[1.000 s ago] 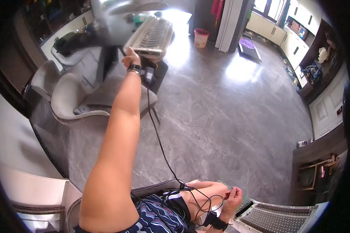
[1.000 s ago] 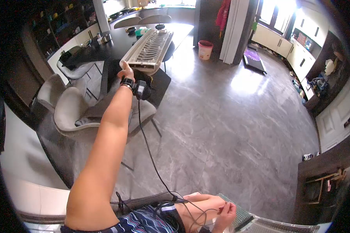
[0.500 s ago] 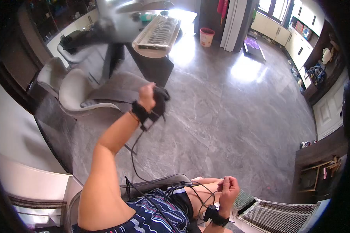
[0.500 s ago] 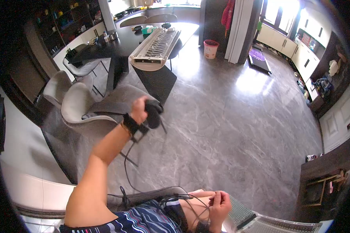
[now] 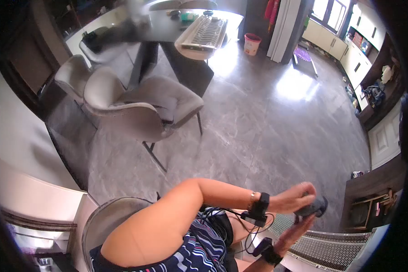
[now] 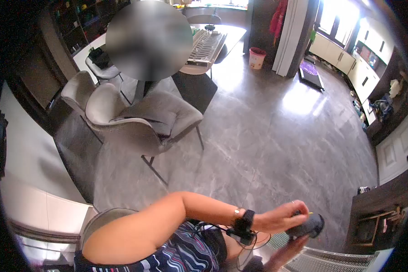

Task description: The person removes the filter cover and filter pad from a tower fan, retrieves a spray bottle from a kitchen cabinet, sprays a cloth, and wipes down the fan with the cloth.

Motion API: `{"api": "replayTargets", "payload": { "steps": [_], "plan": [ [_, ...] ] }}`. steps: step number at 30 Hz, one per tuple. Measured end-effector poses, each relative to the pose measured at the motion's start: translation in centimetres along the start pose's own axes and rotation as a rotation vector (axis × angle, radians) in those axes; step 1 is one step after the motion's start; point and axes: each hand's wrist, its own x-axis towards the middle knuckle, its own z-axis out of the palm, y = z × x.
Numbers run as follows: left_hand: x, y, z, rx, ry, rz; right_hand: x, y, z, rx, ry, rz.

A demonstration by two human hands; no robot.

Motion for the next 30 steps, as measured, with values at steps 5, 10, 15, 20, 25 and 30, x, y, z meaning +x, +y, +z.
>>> {"api": "replayTargets", "payload": {
  "steps": [5, 10, 15, 20, 25, 30],
  "plan": [
    [-1.1, -1.8, 3.7, 0.301, -0.134, 0.094, 1.1, -0.6, -6.8, -0.630, 0.219, -0.212],
    [-1.6, -3.2, 4.8, 0.500, -0.399, -0.034, -1.0, -5.8, -5.5, -0.592, 0.446, -0.261],
    [-1.8, -4.6, 6.1, 0.323, -0.317, -0.093, -2.7, -6.4, -4.7, -0.739, 0.099, -0.617],
    [-3.0, -8.2, 5.8, -0.475, -0.396, -0.181, -5.2, -6.3, -2.8, -0.698, -0.062, -0.734],
    [-2.3, -10.5, 4.3, -0.850, -0.447, -0.317, -7.9, -10.1, -2.2, -0.454, -0.286, -0.380],
    [-0.8, -14.3, 5.0, -0.343, -0.333, -0.196, -9.1, -13.9, -1.2, 0.315, -0.658, -0.272]
  ]
}}
